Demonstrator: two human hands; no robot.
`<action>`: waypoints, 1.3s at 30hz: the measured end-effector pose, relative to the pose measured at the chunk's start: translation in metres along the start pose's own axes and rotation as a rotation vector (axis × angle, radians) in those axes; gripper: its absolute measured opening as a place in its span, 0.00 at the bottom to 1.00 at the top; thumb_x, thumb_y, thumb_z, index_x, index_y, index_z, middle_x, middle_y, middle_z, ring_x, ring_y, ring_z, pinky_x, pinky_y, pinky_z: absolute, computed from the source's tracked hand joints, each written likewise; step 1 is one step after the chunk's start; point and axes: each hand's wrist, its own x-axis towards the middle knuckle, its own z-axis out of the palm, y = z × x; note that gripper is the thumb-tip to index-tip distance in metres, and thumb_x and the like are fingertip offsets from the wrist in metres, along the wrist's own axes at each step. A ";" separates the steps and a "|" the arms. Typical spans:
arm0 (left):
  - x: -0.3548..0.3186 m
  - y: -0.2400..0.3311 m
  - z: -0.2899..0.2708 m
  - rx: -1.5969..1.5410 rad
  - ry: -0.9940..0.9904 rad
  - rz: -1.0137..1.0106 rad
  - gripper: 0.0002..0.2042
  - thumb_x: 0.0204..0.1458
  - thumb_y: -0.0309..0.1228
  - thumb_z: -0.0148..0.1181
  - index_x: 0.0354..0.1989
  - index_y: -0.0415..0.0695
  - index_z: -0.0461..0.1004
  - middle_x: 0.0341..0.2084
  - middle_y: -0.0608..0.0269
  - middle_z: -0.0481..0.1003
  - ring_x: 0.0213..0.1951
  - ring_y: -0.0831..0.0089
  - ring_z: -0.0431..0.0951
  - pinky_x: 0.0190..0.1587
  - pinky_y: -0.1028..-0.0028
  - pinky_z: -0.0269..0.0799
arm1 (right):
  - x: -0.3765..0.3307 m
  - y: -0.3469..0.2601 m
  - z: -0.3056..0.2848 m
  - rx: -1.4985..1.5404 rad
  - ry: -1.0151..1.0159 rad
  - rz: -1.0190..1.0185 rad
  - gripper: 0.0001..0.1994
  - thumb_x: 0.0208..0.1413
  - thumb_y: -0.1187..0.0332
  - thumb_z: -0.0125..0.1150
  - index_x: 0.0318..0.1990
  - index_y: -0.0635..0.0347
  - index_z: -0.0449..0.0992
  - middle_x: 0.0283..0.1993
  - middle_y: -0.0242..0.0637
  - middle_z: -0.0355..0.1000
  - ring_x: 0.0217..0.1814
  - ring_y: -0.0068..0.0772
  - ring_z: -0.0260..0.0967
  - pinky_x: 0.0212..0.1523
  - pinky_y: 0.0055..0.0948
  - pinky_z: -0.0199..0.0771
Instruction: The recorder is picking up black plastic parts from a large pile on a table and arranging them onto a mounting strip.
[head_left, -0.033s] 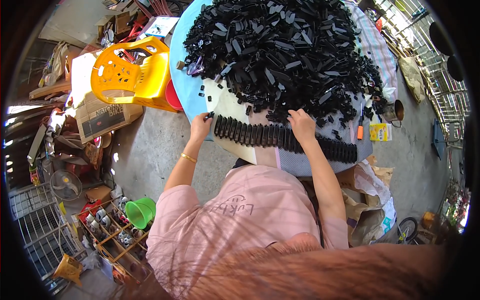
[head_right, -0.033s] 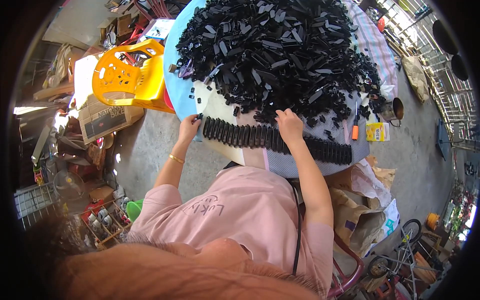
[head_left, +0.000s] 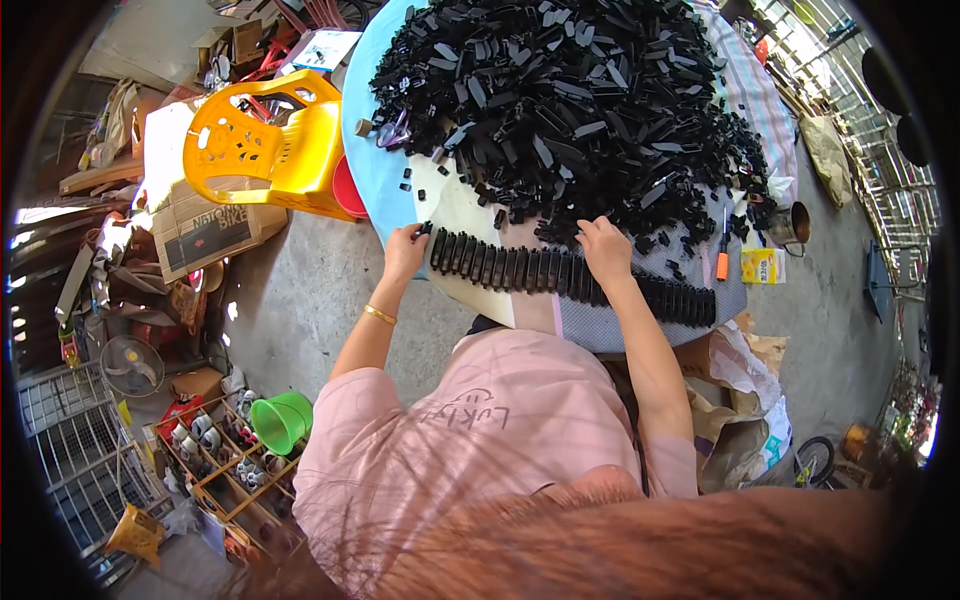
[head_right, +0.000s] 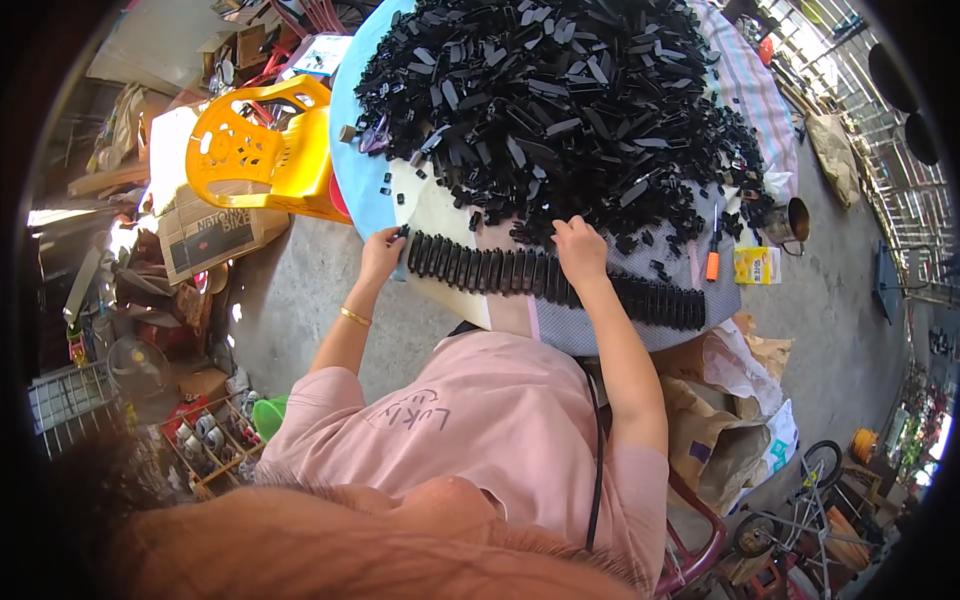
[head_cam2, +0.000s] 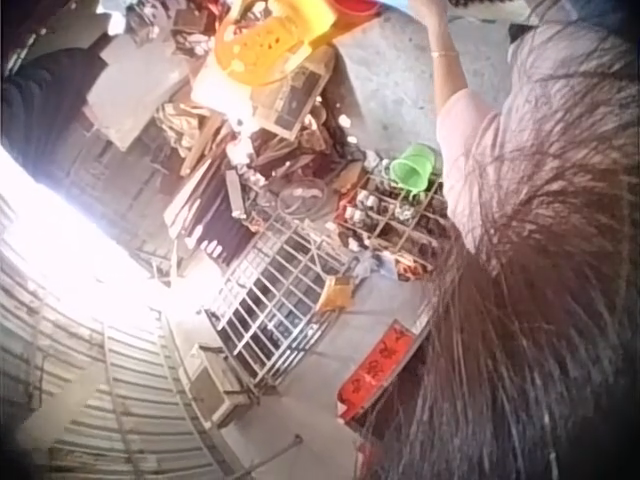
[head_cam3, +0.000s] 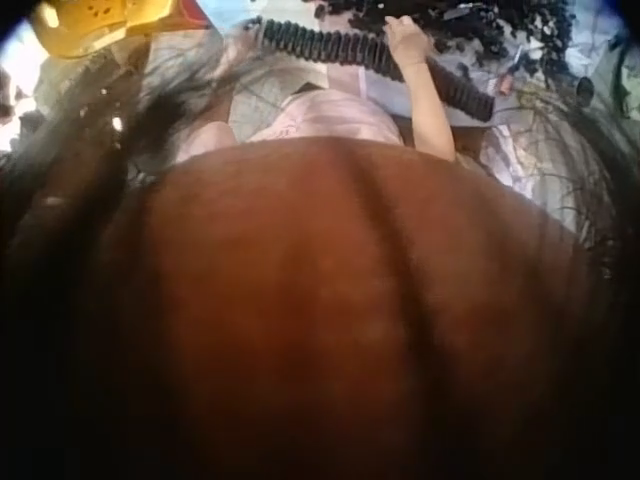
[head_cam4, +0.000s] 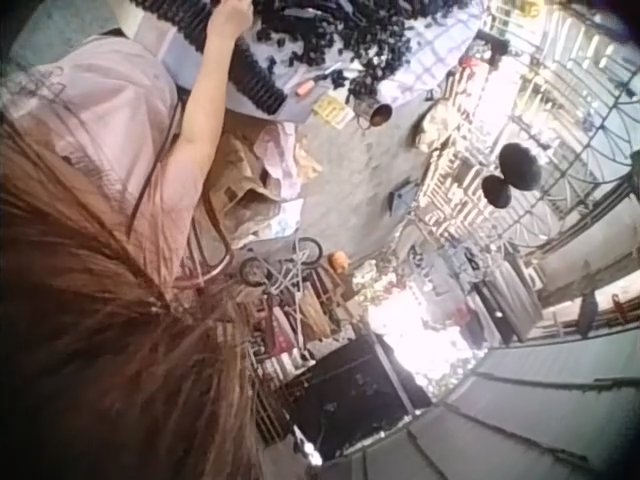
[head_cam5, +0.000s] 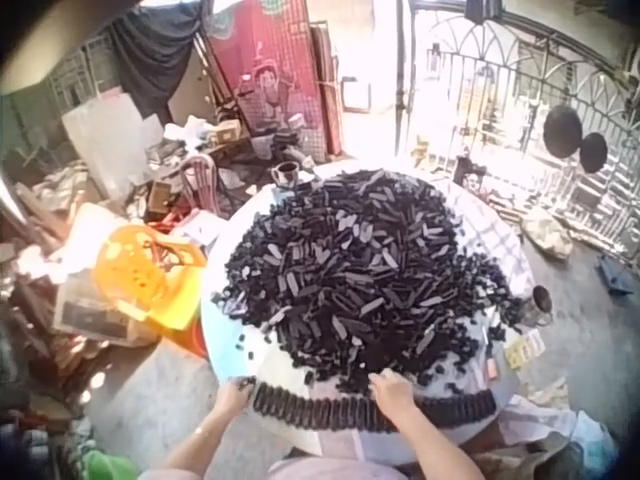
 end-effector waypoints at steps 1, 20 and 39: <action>-0.004 0.003 0.002 0.016 0.055 0.023 0.15 0.45 0.32 0.57 0.42 0.43 0.75 0.29 0.47 0.71 0.33 0.55 0.73 0.39 0.65 0.68 | 0.000 0.000 0.002 0.005 -0.006 -0.007 0.10 0.45 0.67 0.60 0.38 0.54 0.74 0.31 0.35 0.66 0.35 0.38 0.68 0.32 0.35 0.71; 0.026 0.099 0.030 -0.010 0.015 0.462 0.11 0.43 0.26 0.59 0.37 0.44 0.75 0.32 0.52 0.70 0.37 0.55 0.71 0.40 0.64 0.68 | -0.004 0.013 -0.011 0.595 0.266 0.323 0.06 0.51 0.73 0.55 0.36 0.60 0.74 0.27 0.38 0.72 0.26 0.31 0.70 0.28 0.26 0.69; 0.028 0.121 0.035 -0.750 -0.041 0.177 0.21 0.43 0.24 0.62 0.48 0.38 0.68 0.28 0.65 0.74 0.30 0.79 0.72 0.34 0.79 0.69 | -0.034 -0.041 -0.075 0.799 0.300 0.311 0.06 0.49 0.74 0.59 0.35 0.65 0.77 0.25 0.35 0.72 0.20 0.20 0.67 0.21 0.17 0.65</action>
